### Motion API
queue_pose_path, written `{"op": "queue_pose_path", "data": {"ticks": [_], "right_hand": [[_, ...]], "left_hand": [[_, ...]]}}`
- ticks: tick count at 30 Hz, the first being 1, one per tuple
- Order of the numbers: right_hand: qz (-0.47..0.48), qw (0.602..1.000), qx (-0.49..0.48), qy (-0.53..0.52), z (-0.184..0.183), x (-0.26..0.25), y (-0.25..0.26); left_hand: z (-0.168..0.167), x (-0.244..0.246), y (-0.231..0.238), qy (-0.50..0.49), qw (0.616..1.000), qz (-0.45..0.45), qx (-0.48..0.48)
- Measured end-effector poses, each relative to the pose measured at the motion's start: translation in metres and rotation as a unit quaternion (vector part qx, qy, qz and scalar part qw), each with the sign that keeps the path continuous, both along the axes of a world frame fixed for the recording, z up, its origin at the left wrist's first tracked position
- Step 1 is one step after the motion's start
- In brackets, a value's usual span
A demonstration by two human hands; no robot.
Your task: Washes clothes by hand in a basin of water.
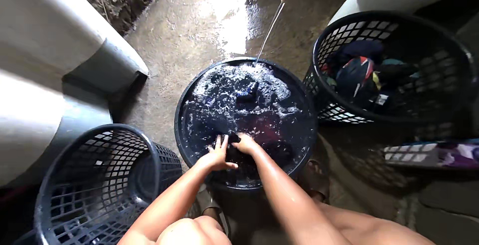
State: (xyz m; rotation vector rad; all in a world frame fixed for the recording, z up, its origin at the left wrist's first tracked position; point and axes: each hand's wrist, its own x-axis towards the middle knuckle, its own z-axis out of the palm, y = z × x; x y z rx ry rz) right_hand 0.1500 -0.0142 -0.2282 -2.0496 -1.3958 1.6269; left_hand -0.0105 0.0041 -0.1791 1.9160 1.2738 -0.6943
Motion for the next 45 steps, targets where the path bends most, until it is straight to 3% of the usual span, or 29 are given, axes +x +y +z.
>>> {"op": "queue_pose_path", "data": {"ticks": [3, 6, 8, 10, 12, 14, 17, 20, 23, 25, 26, 28, 30, 32, 34, 36, 38, 42, 45], "right_hand": [[0.005, 0.999, -0.039, -0.021, -0.005, -0.004, -0.013], [-0.006, 0.999, -0.032, -0.027, -0.008, -0.003, -0.015], [-0.061, 0.998, -0.019, 0.014, 0.011, 0.000, -0.007], [-0.169, 0.975, 0.015, 0.142, 0.046, -0.001, 0.005], [-0.214, 0.933, 0.077, 0.279, 0.098, 0.000, 0.011], [-0.215, 0.883, 0.171, 0.380, 0.163, 0.001, 0.005], [-0.231, 0.750, 0.350, 0.512, 0.244, 0.005, -0.011], [-0.235, 0.634, 0.476, 0.563, 0.276, 0.017, -0.024], [-0.240, 0.585, 0.527, 0.567, 0.267, 0.038, -0.027], [-0.270, 0.614, 0.508, 0.541, 0.246, 0.060, -0.028], [-0.299, 0.652, 0.483, 0.502, 0.231, 0.070, -0.028], [-0.345, 0.781, 0.390, 0.346, 0.198, 0.088, -0.025], [-0.293, 0.916, 0.240, 0.132, 0.151, 0.100, -0.015], [-0.212, 0.969, 0.128, -0.014, 0.100, 0.097, 0.000], [-0.197, 0.972, 0.117, -0.056, 0.073, 0.084, 0.005], [-0.177, 0.967, 0.178, -0.051, 0.063, 0.069, 0.005], [-0.114, 0.972, 0.204, -0.025, 0.052, 0.055, 0.008], [0.010, 0.994, 0.096, -0.045, 0.015, 0.033, 0.008], [0.044, 0.996, 0.039, -0.060, 0.008, 0.032, 0.001]], "left_hand": [[-0.029, 0.000, -0.002, 0.026, 0.999, -0.004, 0.030], [-0.033, -0.011, 0.009, 0.041, 0.999, 0.002, 0.032], [-0.026, -0.023, 0.016, -0.026, 0.999, 0.022, 0.025], [-0.017, -0.034, 0.016, -0.159, 0.986, 0.048, -0.021], [-0.009, -0.037, 0.007, -0.243, 0.964, 0.095, -0.043], [-0.006, -0.038, 0.001, -0.246, 0.961, 0.126, -0.011], [-0.007, -0.030, -0.004, -0.289, 0.948, 0.129, 0.039], [0.000, -0.006, -0.011, -0.337, 0.915, 0.187, 0.117], [0.029, 0.005, -0.004, -0.469, 0.830, 0.271, 0.131], [0.053, 0.009, 0.002, -0.567, 0.752, 0.328, 0.079], [0.069, 0.010, 0.005, -0.598, 0.720, 0.347, 0.058], [0.107, 0.012, 0.007, -0.639, 0.677, 0.360, 0.055], [0.141, 0.013, 0.005, -0.668, 0.656, 0.343, 0.078], [0.159, 0.015, 0.003, -0.679, 0.645, 0.335, 0.103], [0.152, 0.017, 0.006, -0.666, 0.664, 0.315, 0.126], [0.123, 0.013, 0.014, -0.611, 0.722, 0.286, 0.152], [0.084, 0.009, 0.023, -0.514, 0.796, 0.276, 0.161], [-0.002, -0.010, 0.039, -0.251, 0.922, 0.252, 0.151], [-0.036, -0.019, 0.037, -0.207, 0.934, 0.283, 0.063]]}}
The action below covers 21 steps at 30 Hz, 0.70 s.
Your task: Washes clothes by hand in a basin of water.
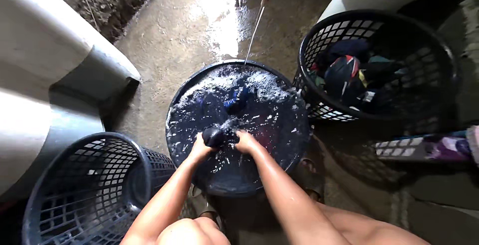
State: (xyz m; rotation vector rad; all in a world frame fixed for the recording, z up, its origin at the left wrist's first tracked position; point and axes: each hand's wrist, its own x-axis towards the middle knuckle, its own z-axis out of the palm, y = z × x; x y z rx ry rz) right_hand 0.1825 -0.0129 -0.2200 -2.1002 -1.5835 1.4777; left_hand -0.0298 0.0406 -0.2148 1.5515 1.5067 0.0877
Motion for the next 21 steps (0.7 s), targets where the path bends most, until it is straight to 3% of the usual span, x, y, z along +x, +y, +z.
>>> {"op": "queue_pose_path", "data": {"ticks": [2, 5, 7, 10, 12, 13, 17, 18, 19, 21], "right_hand": [[-0.003, 1.000, 0.015, 0.017, 0.008, 0.004, -0.003], [-0.055, 0.973, 0.185, 0.124, 0.008, 0.012, -0.006], [-0.057, 0.954, 0.253, 0.153, 0.002, 0.013, -0.004], [-0.037, 0.958, 0.254, 0.132, -0.007, 0.003, -0.001], [-0.062, 0.949, 0.267, 0.155, 0.005, -0.011, 0.000], [-0.103, 0.926, 0.317, 0.180, 0.015, -0.019, 0.000], [-0.271, 0.771, 0.523, 0.242, 0.067, -0.036, 0.012], [-0.282, 0.745, 0.542, 0.267, 0.078, -0.035, 0.015], [-0.285, 0.723, 0.550, 0.304, 0.089, -0.036, 0.017], [-0.279, 0.692, 0.556, 0.365, 0.113, -0.044, 0.018]], "left_hand": [[-0.006, 0.001, -0.008, -0.042, 0.998, 0.032, -0.027], [0.009, 0.008, -0.009, -0.148, 0.986, 0.072, 0.019], [0.046, 0.019, -0.008, -0.224, 0.970, 0.068, 0.069], [0.117, 0.030, -0.020, -0.368, 0.923, 0.048, 0.101], [0.156, 0.027, -0.028, -0.477, 0.872, 0.060, 0.094], [0.168, 0.023, -0.031, -0.536, 0.836, 0.071, 0.087], [0.166, 0.008, -0.025, -0.727, 0.663, 0.172, 0.046], [0.157, 0.005, -0.021, -0.724, 0.652, 0.216, 0.055], [0.147, 0.005, -0.018, -0.681, 0.677, 0.269, 0.069], [0.123, 0.010, -0.017, -0.530, 0.772, 0.351, 0.018]]}}
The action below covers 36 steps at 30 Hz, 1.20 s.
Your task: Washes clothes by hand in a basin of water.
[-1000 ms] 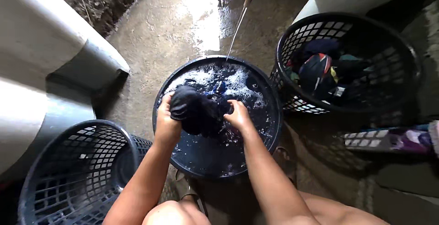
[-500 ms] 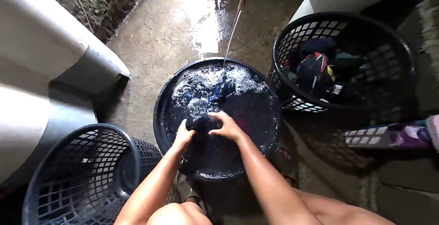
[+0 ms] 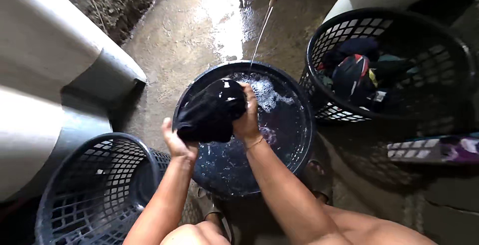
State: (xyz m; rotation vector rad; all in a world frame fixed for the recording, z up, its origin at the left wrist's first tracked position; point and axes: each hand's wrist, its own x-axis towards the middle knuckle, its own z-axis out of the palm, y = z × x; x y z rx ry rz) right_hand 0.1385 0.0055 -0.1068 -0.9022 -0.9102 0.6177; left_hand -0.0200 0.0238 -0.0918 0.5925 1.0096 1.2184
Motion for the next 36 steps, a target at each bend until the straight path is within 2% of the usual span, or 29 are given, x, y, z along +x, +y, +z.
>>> {"op": "queue_pose_path", "data": {"ticks": [1, 3, 4, 6, 9, 10, 12, 14, 15, 17, 19, 20, 22, 24, 26, 28, 30, 33, 36], "right_hand": [[0.004, 1.000, 0.017, -0.004, 0.010, -0.008, 0.000], [0.000, 0.999, 0.026, -0.025, 0.022, -0.021, -0.001], [0.006, 0.999, 0.028, -0.016, 0.024, -0.027, -0.003], [0.067, 0.995, 0.017, 0.075, 0.020, -0.034, -0.010], [0.180, 0.960, -0.046, 0.212, 0.000, -0.018, -0.021], [0.212, 0.954, -0.081, 0.196, -0.015, -0.004, -0.024], [0.305, 0.930, -0.148, 0.141, -0.052, 0.027, -0.028], [0.405, 0.876, -0.196, 0.173, -0.073, 0.039, -0.028], [0.435, 0.850, -0.190, 0.227, -0.075, 0.034, -0.029], [0.419, 0.826, -0.162, 0.340, -0.059, 0.010, -0.029], [0.380, 0.820, -0.111, 0.413, -0.046, -0.001, -0.020], [0.353, 0.825, -0.094, 0.432, -0.041, 0.000, -0.017], [0.284, 0.855, -0.107, 0.420, -0.025, 0.005, -0.015], [0.257, 0.894, -0.121, 0.347, -0.009, 0.010, -0.016], [0.253, 0.926, -0.133, 0.247, 0.011, 0.015, -0.021], [0.239, 0.951, -0.127, 0.147, 0.027, 0.013, -0.022], [0.256, 0.963, -0.084, 0.023, 0.035, 0.011, -0.018], [0.298, 0.948, -0.027, -0.107, 0.034, 0.007, -0.012], [0.334, 0.924, -0.060, -0.179, 0.031, 0.002, -0.014]], "left_hand": [[-0.011, 0.004, -0.002, 0.033, 0.996, -0.043, -0.066], [-0.022, 0.013, -0.011, -0.021, 0.982, -0.138, -0.125], [-0.020, 0.017, -0.014, -0.056, 0.980, -0.147, -0.124], [-0.013, 0.015, -0.008, -0.069, 0.987, -0.107, -0.094], [0.007, -0.002, 0.023, -0.095, 0.988, -0.123, 0.019], [0.018, -0.002, 0.031, -0.087, 0.987, -0.118, 0.058], [0.037, 0.003, 0.039, -0.011, 0.984, -0.070, 0.164], [0.051, 0.008, 0.033, 0.093, 0.952, -0.047, 0.286], [0.056, 0.012, 0.024, 0.147, 0.930, -0.044, 0.334], [0.052, 0.019, 0.006, 0.207, 0.883, -0.078, 0.414], [0.041, 0.018, 0.002, 0.216, 0.847, -0.132, 0.468], [0.037, 0.015, 0.003, 0.202, 0.848, -0.150, 0.466], [0.033, 0.007, 0.006, 0.159, 0.893, -0.163, 0.388], [0.033, 0.001, 0.007, 0.128, 0.947, -0.145, 0.257], [0.030, 0.003, 0.011, 0.089, 0.980, -0.133, 0.117], [0.019, 0.006, 0.015, 0.066, 0.985, -0.154, 0.030], [0.004, 0.003, 0.019, 0.048, 0.972, -0.229, 0.002], [-0.015, -0.007, 0.024, 0.072, 0.940, -0.333, -0.029], [-0.031, -0.008, 0.022, 0.092, 0.939, -0.323, -0.070]]}}
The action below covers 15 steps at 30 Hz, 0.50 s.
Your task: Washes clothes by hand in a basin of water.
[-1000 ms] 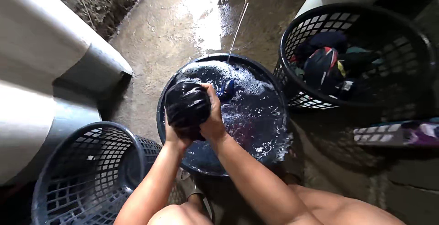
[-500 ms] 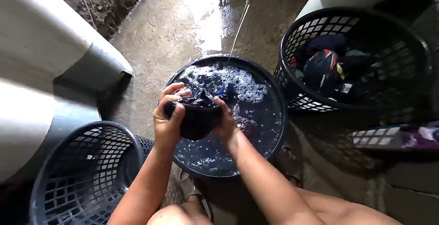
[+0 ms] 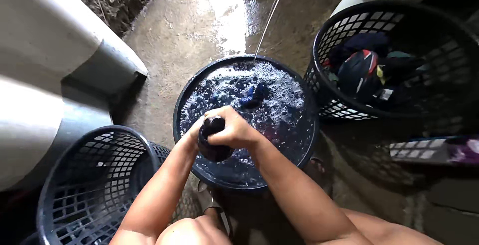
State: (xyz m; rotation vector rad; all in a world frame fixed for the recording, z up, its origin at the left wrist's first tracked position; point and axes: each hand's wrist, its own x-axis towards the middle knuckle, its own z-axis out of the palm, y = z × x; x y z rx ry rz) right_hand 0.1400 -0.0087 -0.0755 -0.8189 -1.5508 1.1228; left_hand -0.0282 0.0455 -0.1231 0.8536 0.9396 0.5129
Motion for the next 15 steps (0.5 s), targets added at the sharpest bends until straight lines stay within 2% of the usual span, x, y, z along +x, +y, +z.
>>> {"op": "queue_pose_path", "data": {"ticks": [2, 5, 6, 7, 9, 10, 12, 13, 15], "right_hand": [[0.021, 0.999, -0.012, -0.042, 0.000, -0.005, -0.004], [0.066, 0.995, -0.014, -0.071, 0.004, -0.010, -0.010], [0.083, 0.994, -0.014, -0.068, 0.004, -0.010, -0.011], [0.098, 0.993, -0.017, -0.057, 0.003, -0.009, -0.013], [0.092, 0.995, -0.027, 0.011, -0.009, -0.001, -0.012], [0.064, 0.994, -0.046, 0.073, -0.017, 0.009, -0.012], [-0.065, 0.966, -0.132, 0.212, -0.028, 0.037, -0.016], [-0.149, 0.934, -0.162, 0.281, -0.029, 0.051, -0.017], [-0.309, 0.830, -0.160, 0.436, -0.018, 0.074, -0.014]], "left_hand": [[0.002, -0.004, -0.008, 0.055, 0.997, 0.039, -0.041], [0.027, 0.004, -0.023, 0.163, 0.977, 0.087, -0.103], [0.024, 0.003, -0.022, 0.176, 0.973, 0.089, -0.120], [0.016, 0.000, -0.022, 0.165, 0.977, 0.068, -0.115], [0.000, -0.002, -0.018, 0.068, 0.994, 0.004, -0.084], [-0.004, 0.004, -0.017, 0.013, 0.998, -0.013, -0.063], [0.015, 0.031, -0.024, -0.029, 0.998, 0.048, -0.020], [0.019, 0.037, -0.023, -0.059, 0.997, 0.053, 0.008], [0.016, 0.032, -0.016, -0.069, 0.996, 0.006, 0.052]]}}
